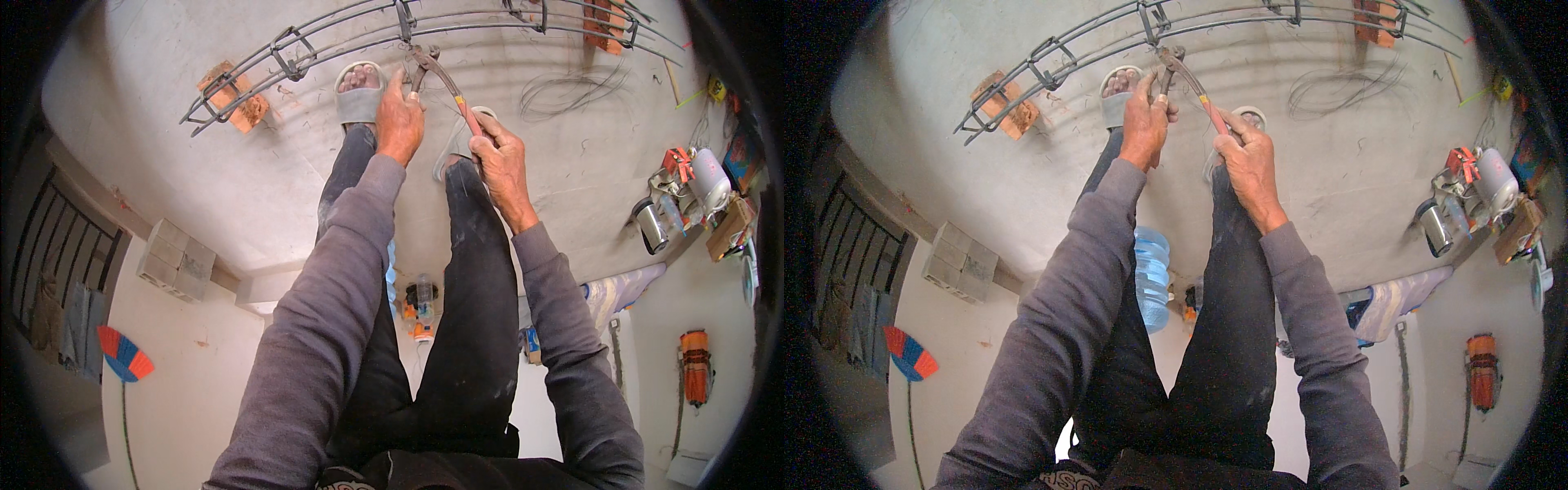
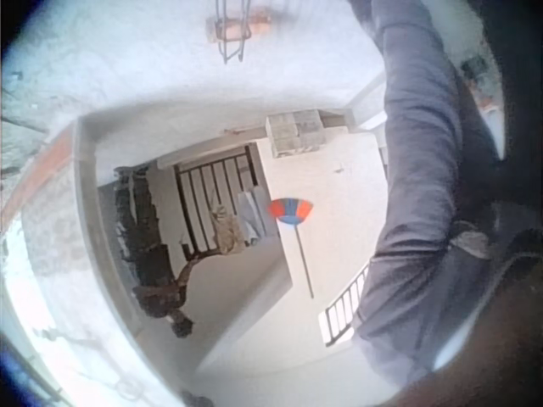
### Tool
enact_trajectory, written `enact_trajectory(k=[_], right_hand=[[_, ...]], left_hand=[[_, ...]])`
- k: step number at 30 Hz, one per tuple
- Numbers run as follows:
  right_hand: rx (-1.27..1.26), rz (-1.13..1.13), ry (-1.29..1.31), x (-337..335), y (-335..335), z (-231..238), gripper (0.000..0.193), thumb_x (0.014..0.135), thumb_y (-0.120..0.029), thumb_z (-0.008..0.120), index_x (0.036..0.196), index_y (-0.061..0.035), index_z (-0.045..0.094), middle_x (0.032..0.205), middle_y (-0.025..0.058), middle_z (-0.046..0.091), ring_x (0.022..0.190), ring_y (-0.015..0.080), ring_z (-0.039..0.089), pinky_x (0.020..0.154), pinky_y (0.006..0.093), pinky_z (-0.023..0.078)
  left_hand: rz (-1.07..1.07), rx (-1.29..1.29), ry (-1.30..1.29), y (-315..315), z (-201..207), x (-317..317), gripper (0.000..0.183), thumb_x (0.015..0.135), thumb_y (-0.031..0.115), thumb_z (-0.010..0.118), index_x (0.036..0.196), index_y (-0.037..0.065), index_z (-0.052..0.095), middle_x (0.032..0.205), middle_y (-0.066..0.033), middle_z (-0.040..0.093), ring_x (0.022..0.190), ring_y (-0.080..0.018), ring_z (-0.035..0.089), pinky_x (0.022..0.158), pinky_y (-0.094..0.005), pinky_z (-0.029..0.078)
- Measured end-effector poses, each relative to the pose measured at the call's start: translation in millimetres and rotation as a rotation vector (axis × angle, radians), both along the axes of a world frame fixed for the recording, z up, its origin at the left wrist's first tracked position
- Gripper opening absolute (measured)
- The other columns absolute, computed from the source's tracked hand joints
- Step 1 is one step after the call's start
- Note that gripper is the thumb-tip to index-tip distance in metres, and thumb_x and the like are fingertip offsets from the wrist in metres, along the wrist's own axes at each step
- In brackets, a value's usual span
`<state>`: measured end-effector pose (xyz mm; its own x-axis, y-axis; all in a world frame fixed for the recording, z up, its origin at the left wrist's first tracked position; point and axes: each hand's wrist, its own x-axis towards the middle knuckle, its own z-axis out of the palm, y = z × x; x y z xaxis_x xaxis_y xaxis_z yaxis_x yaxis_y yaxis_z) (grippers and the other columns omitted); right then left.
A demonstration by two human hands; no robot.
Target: The person assembles a rebar cage by wrapping and twisting wire around intersecting metal bars. They use pliers to secure the wire connections at multiple points along the structure, which rests on the floor.
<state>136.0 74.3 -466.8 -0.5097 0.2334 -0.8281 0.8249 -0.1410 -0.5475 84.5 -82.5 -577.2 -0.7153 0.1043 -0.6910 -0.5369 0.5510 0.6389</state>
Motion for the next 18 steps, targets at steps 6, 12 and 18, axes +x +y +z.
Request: enact_trajectory(k=[6, 12, 18], right_hand=[[0.137, 0.068, 0.081, 6.1, -5.1, -11.3, 0.046, 0.08, -0.008, 0.057, 0.124, -0.0005, 0.066, 0.079, -0.0016, 0.053, 0.066, 0.0077, 0.047, 0.061, 0.0235, 0.042], [0.2, 0.003, 0.07, 14.9, -4.5, -10.5, 0.048, 0.079, -0.004, 0.055, 0.126, 0.0035, 0.063, 0.097, 0.0034, 0.061, 0.071, 0.0092, 0.051, 0.066, 0.0231, 0.044], [0.142, -0.02, 0.008, 16.9, -0.2, -8.1, 0.048, 0.08, -0.003, 0.055, 0.127, 0.0054, 0.062, 0.106, 0.0063, 0.068, 0.076, 0.0099, 0.055, 0.071, 0.023, 0.047]], left_hand=[[0.103, 0.005, -0.049, -0.1, -12.7, -5.5, 0.047, 0.095, 0.006, 0.05, 0.141, -0.001, 0.047, 0.099, -0.0145, 0.067, 0.086, -0.0178, 0.067, 0.074, -0.0285, 0.053], [0.452, 0.312, -0.018, 12.5, 9.2, -35.2, 0.043, 0.097, 0.015, 0.058, 0.132, -0.007, 0.051, 0.106, -0.0167, 0.068, 0.088, -0.0199, 0.068, 0.076, -0.0289, 0.056], [0.52, 0.383, -0.214, 17.2, 19.3, -48.3, 0.04, 0.096, 0.019, 0.062, 0.124, -0.009, 0.054, 0.103, -0.018, 0.068, 0.086, -0.0209, 0.068, 0.07, -0.0299, 0.06]])
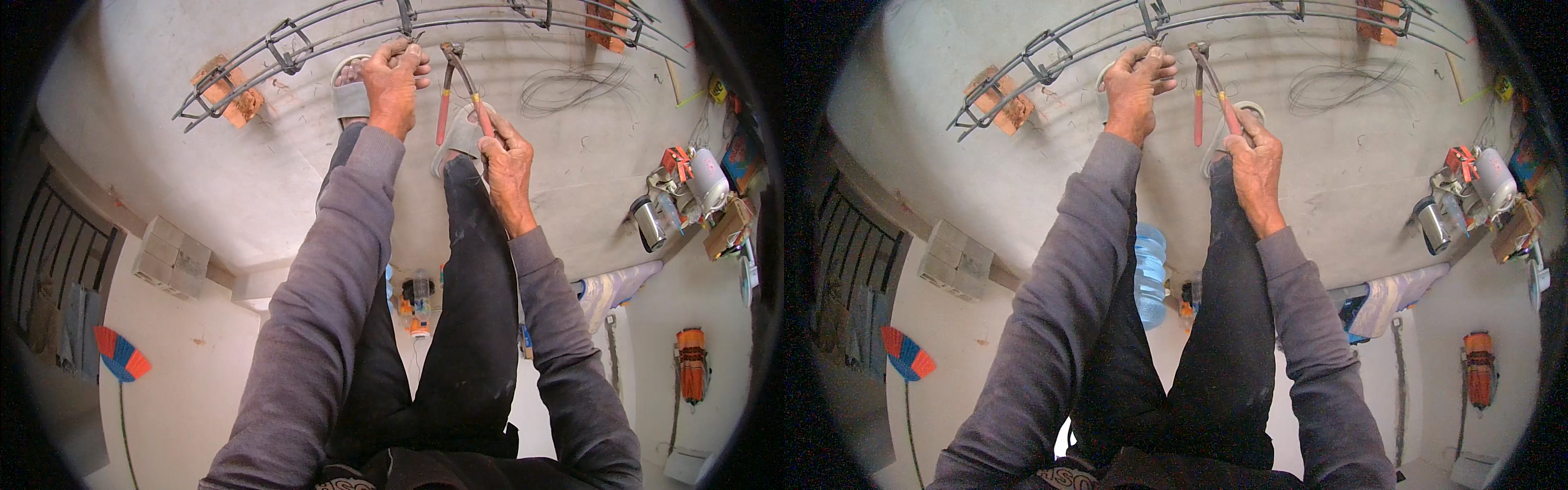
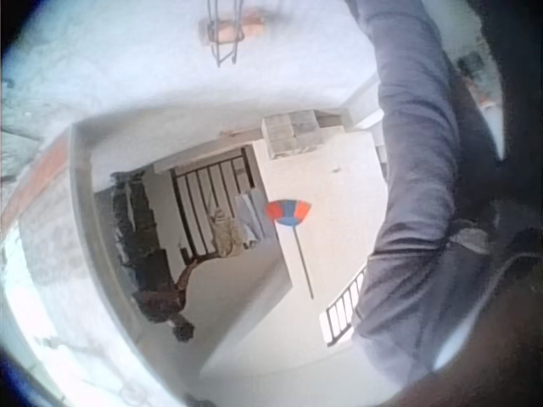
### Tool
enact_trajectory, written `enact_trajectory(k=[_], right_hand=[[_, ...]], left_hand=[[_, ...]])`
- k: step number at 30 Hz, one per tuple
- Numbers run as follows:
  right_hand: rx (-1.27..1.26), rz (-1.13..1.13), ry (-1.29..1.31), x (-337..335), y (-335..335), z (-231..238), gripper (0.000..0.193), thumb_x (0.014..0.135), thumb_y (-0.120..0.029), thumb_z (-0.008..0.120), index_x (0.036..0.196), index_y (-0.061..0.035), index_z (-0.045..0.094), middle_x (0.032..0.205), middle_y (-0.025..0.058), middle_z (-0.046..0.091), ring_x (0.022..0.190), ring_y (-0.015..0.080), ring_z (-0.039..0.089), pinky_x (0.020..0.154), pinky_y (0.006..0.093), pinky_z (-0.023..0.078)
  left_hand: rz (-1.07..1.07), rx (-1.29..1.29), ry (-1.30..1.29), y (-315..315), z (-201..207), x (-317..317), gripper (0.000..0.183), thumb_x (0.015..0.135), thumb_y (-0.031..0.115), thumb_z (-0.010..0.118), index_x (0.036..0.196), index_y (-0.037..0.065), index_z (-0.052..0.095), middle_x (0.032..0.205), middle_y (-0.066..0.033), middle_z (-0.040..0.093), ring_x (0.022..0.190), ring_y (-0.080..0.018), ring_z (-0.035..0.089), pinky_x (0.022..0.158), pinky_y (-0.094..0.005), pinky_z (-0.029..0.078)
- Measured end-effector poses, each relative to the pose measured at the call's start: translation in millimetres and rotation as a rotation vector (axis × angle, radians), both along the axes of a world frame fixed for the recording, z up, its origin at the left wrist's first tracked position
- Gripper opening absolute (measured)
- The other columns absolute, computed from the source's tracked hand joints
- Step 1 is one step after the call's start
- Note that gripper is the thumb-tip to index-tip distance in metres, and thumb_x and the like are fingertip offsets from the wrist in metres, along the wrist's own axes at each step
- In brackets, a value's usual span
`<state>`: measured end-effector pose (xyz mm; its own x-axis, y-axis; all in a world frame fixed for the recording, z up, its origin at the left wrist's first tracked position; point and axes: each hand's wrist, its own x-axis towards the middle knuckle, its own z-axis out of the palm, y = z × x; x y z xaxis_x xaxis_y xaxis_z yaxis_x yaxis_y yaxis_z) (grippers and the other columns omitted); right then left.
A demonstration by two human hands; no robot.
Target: The person assembles a rebar cage by wrapping and twisting wire around intersecting metal bars. They use pliers to secure the wire connections at multiple points along the structure, which rests on the floor.
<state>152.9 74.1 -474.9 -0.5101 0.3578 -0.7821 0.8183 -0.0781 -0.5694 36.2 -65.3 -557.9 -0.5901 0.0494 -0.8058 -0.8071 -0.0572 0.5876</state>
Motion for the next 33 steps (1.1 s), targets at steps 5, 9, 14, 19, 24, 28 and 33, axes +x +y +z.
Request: enact_trajectory(k=[5, 9, 14, 19, 24, 28, 33], right_hand=[[0.106, 0.058, 0.088, -0.9, -8.0, 3.7, 0.05, 0.076, -0.003, 0.054, 0.125, -0.0024, 0.067, 0.079, 0.0008, 0.056, 0.066, 0.0087, 0.049, 0.062, 0.0238, 0.044], [0.096, 0.096, -0.002, -3.8, -6.2, 7.0, 0.048, 0.078, -0.003, 0.055, 0.125, 0.0025, 0.065, 0.097, 0.0078, 0.065, 0.086, 0.0131, 0.059, 0.078, 0.0255, 0.047], [0.059, -0.01, 0.05, -1.3, -4.5, 1.6, 0.048, 0.078, -0.004, 0.056, 0.125, 0.0044, 0.064, 0.111, 0.0128, 0.069, 0.1, 0.0165, 0.063, 0.091, 0.0273, 0.047], [0.106, 0.13, 0.022, -1.9, 0.3, 5.8, 0.049, 0.078, -0.007, 0.056, 0.125, 0.0051, 0.063, 0.113, 0.0129, 0.069, 0.104, 0.0181, 0.062, 0.093, 0.0289, 0.047], [0.181, 0.074, 0.105, 6.5, -10.4, 3.2, 0.05, 0.075, -0.005, 0.055, 0.124, 0.0015, 0.066, 0.088, 0.0054, 0.06, 0.077, 0.0122, 0.053, 0.072, 0.0257, 0.043], [0.125, 0.01, 0.014, 16.8, -18.7, 6.8, 0.049, 0.075, -0.005, 0.055, 0.121, 0.0009, 0.067, 0.076, 0.0021, 0.058, 0.066, 0.0083, 0.049, 0.061, 0.0237, 0.043], [0.014, -0.044, -0.038, 22.3, -25.5, 9.7, 0.048, 0.076, -0.004, 0.056, 0.122, 0.0034, 0.066, 0.085, 0.002, 0.06, 0.072, 0.0079, 0.051, 0.066, 0.0219, 0.043]], left_hand=[[0.051, 0.061, -0.108, -8.0, -8.1, -8.8, 0.038, 0.097, 0.019, 0.062, 0.122, -0.009, 0.055, 0.102, -0.0179, 0.068, 0.084, -0.0229, 0.069, 0.07, -0.033, 0.062], [0.207, 0.248, -0.196, -12.5, -15.4, -9.1, 0.038, 0.096, 0.018, 0.063, 0.121, -0.009, 0.054, 0.1, -0.0179, 0.068, 0.087, -0.0268, 0.069, 0.076, -0.0374, 0.063], [0.158, 0.191, -0.294, -3.2, -15.2, -10.1, 0.037, 0.093, 0.017, 0.068, 0.118, -0.008, 0.057, 0.108, -0.0193, 0.065, 0.1, -0.0312, 0.065, 0.089, -0.0466, 0.059], [-0.548, -0.782, 0.493, -6.0, -12.8, -5.4, 0.042, 0.079, 0.02, 0.08, 0.113, 0.001, 0.062, 0.11, -0.0169, 0.061, 0.094, -0.031, 0.064, 0.079, -0.0424, 0.054], [-0.642, -0.928, 0.863, -1.9, -10.4, -16.6, 0.037, 0.072, 0.02, 0.083, 0.103, 0.008, 0.067, 0.095, -0.0121, 0.06, 0.088, -0.0332, 0.06, 0.076, -0.0433, 0.049], [-0.784, -0.946, 0.957, -10.2, -18.9, -22.6, 0.03, 0.074, 0.02, 0.081, 0.097, 0.009, 0.068, 0.1, -0.0112, 0.058, 0.103, -0.0321, 0.055, 0.084, -0.0432, 0.042], [-0.885, -1.002, 1.056, -11.0, -21.3, -29.8, 0.025, 0.075, 0.023, 0.08, 0.093, 0.011, 0.067, 0.092, -0.0075, 0.061, 0.095, -0.0315, 0.059, 0.081, -0.0445, 0.043]])
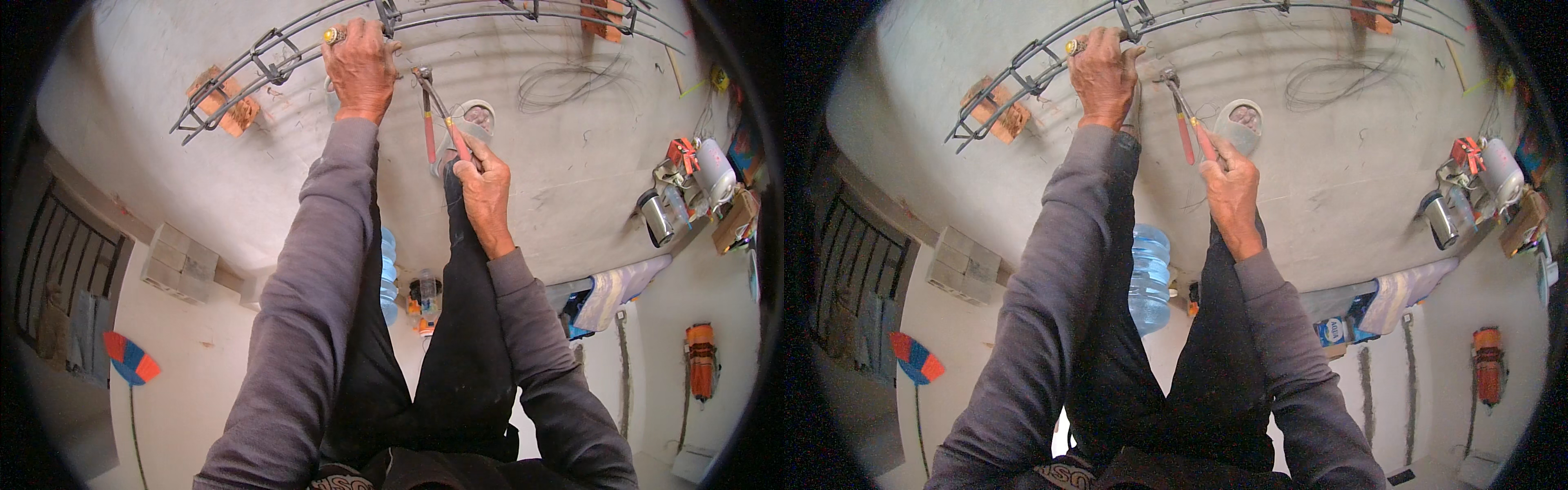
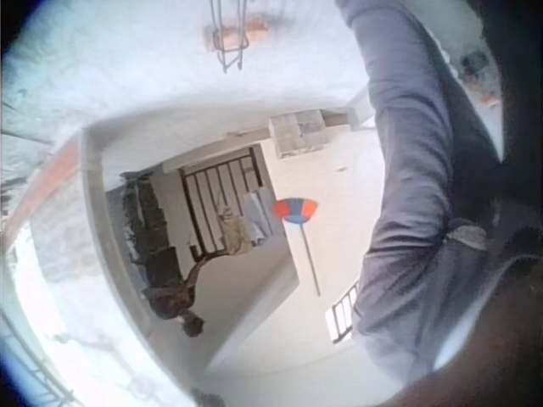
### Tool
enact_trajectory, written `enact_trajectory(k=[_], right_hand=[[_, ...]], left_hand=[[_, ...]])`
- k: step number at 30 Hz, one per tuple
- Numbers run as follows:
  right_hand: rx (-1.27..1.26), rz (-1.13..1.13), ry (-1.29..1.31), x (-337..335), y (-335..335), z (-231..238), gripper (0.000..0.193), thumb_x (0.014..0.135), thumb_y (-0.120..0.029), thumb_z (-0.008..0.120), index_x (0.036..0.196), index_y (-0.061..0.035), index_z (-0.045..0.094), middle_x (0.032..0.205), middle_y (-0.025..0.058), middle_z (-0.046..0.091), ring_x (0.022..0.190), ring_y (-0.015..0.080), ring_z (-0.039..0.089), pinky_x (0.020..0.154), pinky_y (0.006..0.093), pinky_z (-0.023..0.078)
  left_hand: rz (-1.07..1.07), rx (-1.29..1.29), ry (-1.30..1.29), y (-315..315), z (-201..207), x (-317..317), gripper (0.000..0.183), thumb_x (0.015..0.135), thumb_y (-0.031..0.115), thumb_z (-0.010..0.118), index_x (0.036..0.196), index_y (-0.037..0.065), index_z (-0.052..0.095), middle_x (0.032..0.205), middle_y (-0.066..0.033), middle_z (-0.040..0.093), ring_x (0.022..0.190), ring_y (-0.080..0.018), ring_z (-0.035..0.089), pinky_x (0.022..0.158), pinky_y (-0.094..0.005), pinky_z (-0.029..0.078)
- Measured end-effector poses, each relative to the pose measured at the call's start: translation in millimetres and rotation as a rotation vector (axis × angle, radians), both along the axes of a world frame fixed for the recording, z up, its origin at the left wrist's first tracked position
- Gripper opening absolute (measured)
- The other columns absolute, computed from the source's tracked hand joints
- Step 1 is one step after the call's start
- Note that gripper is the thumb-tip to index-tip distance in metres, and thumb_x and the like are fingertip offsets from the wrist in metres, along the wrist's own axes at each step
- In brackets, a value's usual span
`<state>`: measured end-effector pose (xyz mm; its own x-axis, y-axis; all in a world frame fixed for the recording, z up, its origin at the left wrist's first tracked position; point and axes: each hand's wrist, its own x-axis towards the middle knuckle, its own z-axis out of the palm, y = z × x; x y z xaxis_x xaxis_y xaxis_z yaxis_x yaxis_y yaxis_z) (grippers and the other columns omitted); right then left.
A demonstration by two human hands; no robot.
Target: The person assembles a rebar cage by wrapping and twisting wire around intersecting metal bars. They use pliers to secure the wire connections at multiple points along the structure, which rests on the floor.
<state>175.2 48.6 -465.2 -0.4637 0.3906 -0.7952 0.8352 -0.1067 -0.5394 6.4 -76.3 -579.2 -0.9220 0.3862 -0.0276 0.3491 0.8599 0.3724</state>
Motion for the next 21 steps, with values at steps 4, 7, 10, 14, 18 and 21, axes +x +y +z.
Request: enact_trajectory(k=[4, 7, 10, 14, 18, 21], right_hand=[[0.04, 0.038, 0.034, 1.6, -2.2, -2.5, 0.048, 0.077, -0.004, 0.053, 0.123, 0.001, 0.066, 0.091, 0.0107, 0.07, 0.078, 0.0136, 0.061, 0.073, 0.0276, 0.05], [0.025, 0.039, 0.006, -1.5, -1.1, 0.5, 0.048, 0.077, -0.004, 0.054, 0.123, 0.0004, 0.066, 0.1, 0.0156, 0.072, 0.086, 0.0162, 0.065, 0.08, 0.0296, 0.052], [0.044, 0.063, 0.007, 1.4, 0.0, -4.8, 0.047, 0.076, -0.003, 0.055, 0.122, -0.0012, 0.067, 0.091, 0.013, 0.071, 0.079, 0.0141, 0.062, 0.075, 0.0296, 0.051], [0.032, 0.117, -0.033, -2.1, 3.9, -2.3, 0.047, 0.076, -0.006, 0.055, 0.122, -0.0028, 0.067, 0.078, 0.011, 0.065, 0.068, 0.0144, 0.057, 0.068, 0.0307, 0.05], [0.041, 0.207, -0.079, -9.5, 9.6, 1.9, 0.047, 0.077, -0.009, 0.056, 0.122, -0.0036, 0.067, 0.073, 0.0121, 0.063, 0.063, 0.0176, 0.056, 0.066, 0.0322, 0.049], [0.075, 0.209, -0.039, -9.2, 8.5, -1.0, 0.046, 0.077, -0.009, 0.056, 0.121, -0.0043, 0.068, 0.075, 0.0145, 0.064, 0.064, 0.0204, 0.059, 0.067, 0.034, 0.05]], left_hand=[[-0.043, -0.013, 0.013, -3.2, -4.3, -5.0, 0.024, 0.075, 0.025, 0.079, 0.09, 0.011, 0.066, 0.088, -0.006, 0.062, 0.089, -0.0307, 0.06, 0.078, -0.044, 0.044], [-0.092, -0.008, -0.004, -5.9, -5.4, -8.6, 0.022, 0.077, 0.02, 0.077, 0.088, 0.009, 0.063, 0.091, -0.0069, 0.06, 0.091, -0.0308, 0.059, 0.083, -0.0453, 0.041], [-0.181, 0.009, 0.003, -12.9, -13.1, -13.3, 0.025, 0.077, 0.023, 0.078, 0.089, 0.009, 0.061, 0.089, -0.0071, 0.059, 0.088, -0.0301, 0.06, 0.078, -0.0436, 0.044], [-0.338, 0.048, 0.024, -24.9, -22.5, -28.3, 0.029, 0.078, 0.028, 0.078, 0.092, 0.009, 0.061, 0.086, -0.0066, 0.059, 0.082, -0.0281, 0.061, 0.069, -0.0401, 0.048], [-0.462, 0.037, -0.017, -30.9, -20.6, -42.9, 0.031, 0.082, 0.032, 0.076, 0.095, 0.009, 0.06, 0.087, -0.0058, 0.06, 0.077, -0.026, 0.063, 0.065, -0.0377, 0.051], [-0.499, 0.049, -0.068, -31.9, -14.1, -45.7, 0.031, 0.084, 0.032, 0.075, 0.094, 0.008, 0.059, 0.089, -0.0068, 0.06, 0.078, -0.0268, 0.063, 0.065, -0.0381, 0.051]])
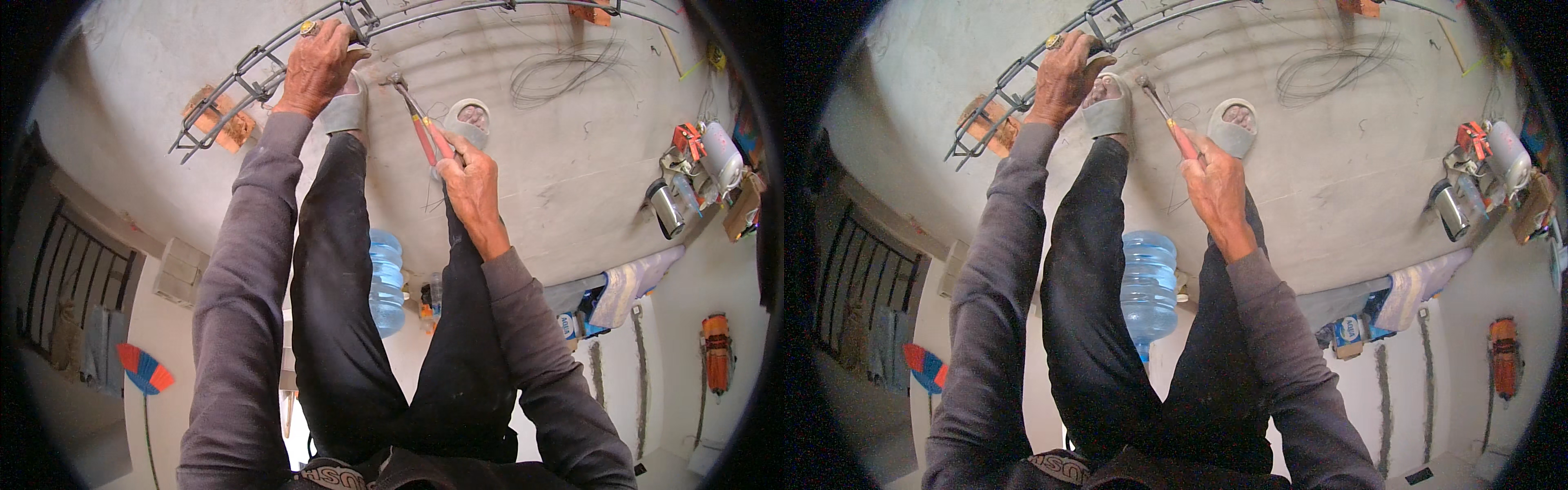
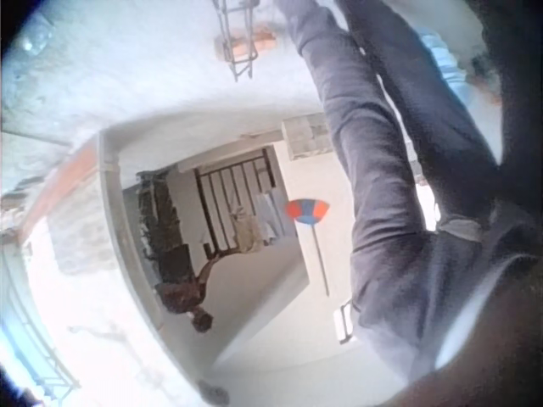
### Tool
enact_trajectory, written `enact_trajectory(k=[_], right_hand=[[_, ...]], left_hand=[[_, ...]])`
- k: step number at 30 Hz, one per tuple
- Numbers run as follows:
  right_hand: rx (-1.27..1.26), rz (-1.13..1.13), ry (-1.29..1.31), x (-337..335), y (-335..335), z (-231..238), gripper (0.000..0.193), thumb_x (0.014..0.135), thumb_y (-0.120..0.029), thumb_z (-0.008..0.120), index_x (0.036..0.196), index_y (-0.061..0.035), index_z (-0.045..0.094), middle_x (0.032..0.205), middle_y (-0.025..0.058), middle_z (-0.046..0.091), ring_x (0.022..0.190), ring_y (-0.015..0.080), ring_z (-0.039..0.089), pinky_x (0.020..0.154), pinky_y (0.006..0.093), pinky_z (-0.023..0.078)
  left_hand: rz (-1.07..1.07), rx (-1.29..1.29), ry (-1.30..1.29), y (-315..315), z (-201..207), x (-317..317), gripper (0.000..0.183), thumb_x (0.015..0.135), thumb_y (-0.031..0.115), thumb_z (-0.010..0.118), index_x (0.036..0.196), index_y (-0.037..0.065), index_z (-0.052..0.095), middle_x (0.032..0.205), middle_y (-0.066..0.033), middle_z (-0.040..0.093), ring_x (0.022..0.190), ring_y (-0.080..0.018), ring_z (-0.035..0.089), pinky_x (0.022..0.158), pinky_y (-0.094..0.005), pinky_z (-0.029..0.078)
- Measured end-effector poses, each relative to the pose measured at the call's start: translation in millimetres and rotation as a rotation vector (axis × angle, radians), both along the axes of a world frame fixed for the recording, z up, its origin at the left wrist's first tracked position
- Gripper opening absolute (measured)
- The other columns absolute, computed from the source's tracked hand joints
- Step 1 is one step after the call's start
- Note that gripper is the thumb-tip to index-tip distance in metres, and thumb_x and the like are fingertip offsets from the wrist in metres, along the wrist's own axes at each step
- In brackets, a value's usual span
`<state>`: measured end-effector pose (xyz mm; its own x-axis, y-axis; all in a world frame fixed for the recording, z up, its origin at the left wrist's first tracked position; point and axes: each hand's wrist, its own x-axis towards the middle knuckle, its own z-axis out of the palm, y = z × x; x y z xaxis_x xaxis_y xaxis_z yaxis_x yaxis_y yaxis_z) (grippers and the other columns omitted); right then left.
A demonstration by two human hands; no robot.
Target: The person assembles a rebar cage by wrapping and twisting wire around intersecting metal bars. They use pliers to secure the wire connections at multiple points along the structure, which rests on the floor.
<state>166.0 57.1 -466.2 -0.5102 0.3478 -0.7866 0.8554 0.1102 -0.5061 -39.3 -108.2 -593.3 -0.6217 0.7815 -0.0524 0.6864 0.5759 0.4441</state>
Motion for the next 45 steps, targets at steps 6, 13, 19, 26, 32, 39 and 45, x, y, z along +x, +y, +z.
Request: enact_trajectory(k=[6, 13, 19, 26, 32, 39, 45], right_hand=[[0.041, -0.012, 0.089, 8.7, -5.5, -8.2, 0.045, 0.078, -0.009, 0.057, 0.121, -0.0045, 0.068, 0.078, 0.0178, 0.066, 0.066, 0.0255, 0.061, 0.068, 0.0369, 0.052], [0.027, -0.009, 0.046, 10.7, -6.1, -9.1, 0.044, 0.078, -0.009, 0.058, 0.121, -0.0064, 0.068, 0.072, 0.0174, 0.063, 0.062, 0.0262, 0.06, 0.064, 0.0378, 0.05], [0.029, 0.027, 0.034, 2.6, -2.9, -2.3, 0.044, 0.078, -0.009, 0.058, 0.121, -0.008, 0.068, 0.066, 0.0167, 0.059, 0.059, 0.0265, 0.059, 0.06, 0.039, 0.048], [0.059, 0.05, 0.055, 2.6, -2.1, -1.8, 0.044, 0.08, -0.009, 0.056, 0.123, -0.009, 0.066, 0.066, 0.0186, 0.06, 0.058, 0.0327, 0.06, 0.061, 0.042, 0.048], [0.057, 0.078, 0.026, 5.4, 2.4, -1.5, 0.044, 0.08, -0.009, 0.056, 0.123, -0.0054, 0.065, 0.08, 0.0201, 0.066, 0.073, 0.0311, 0.066, 0.072, 0.0398, 0.051], [0.106, 0.166, 0.009, 7.2, 9.4, 4.1, 0.04, 0.083, -0.011, 0.055, 0.122, -0.0131, 0.065, 0.088, 0.0235, 0.069, 0.083, 0.0419, 0.067, 0.076, 0.0514, 0.053], [0.111, 0.166, -0.004, 13.9, 8.2, 1.2, 0.037, 0.086, -0.011, 0.053, 0.121, -0.0078, 0.065, 0.088, 0.0271, 0.068, 0.082, 0.0442, 0.068, 0.075, 0.0541, 0.053]], left_hand=[[0.046, -0.065, 0.036, 7.4, 2.5, 7.8, 0.03, 0.085, 0.029, 0.074, 0.096, 0.007, 0.057, 0.09, -0.0088, 0.058, 0.077, -0.0279, 0.063, 0.064, -0.0382, 0.051], [0.04, -0.029, 0.114, 7.2, -1.6, 8.6, 0.028, 0.083, 0.025, 0.074, 0.093, 0.007, 0.056, 0.087, -0.009, 0.056, 0.074, -0.0274, 0.062, 0.062, -0.038, 0.05], [0.04, -0.04, 0.041, 8.4, 3.6, 6.4, 0.03, 0.082, 0.025, 0.075, 0.093, 0.007, 0.054, 0.088, -0.0101, 0.055, 0.076, -0.0294, 0.061, 0.063, -0.0399, 0.048], [0.099, -0.041, -0.171, 4.8, 22.0, 9.0, 0.046, 0.081, 0.037, 0.076, 0.105, 0.003, 0.055, 0.096, -0.0148, 0.056, 0.081, -0.0335, 0.06, 0.07, -0.0425, 0.046], [0.262, -0.095, 0.049, 44.0, 43.6, 9.4, 0.08, 0.075, 0.038, 0.082, 0.137, 0.003, 0.046, 0.131, -0.0179, 0.049, 0.114, -0.0345, 0.055, 0.089, -0.0441, 0.05], [0.074, -0.292, 0.175, 113.7, 19.6, 8.4, 0.1, 0.067, 0.036, 0.086, 0.148, 0.006, 0.035, 0.134, -0.0177, 0.049, 0.127, -0.0342, 0.046, 0.107, -0.0492, 0.035], [0.072, -0.467, 0.181, 125.7, 6.3, -2.8, 0.076, 0.074, -0.001, 0.064, 0.145, 0.007, 0.038, 0.106, -0.0127, 0.054, 0.098, -0.0307, 0.061, 0.08, -0.0442, 0.045]])
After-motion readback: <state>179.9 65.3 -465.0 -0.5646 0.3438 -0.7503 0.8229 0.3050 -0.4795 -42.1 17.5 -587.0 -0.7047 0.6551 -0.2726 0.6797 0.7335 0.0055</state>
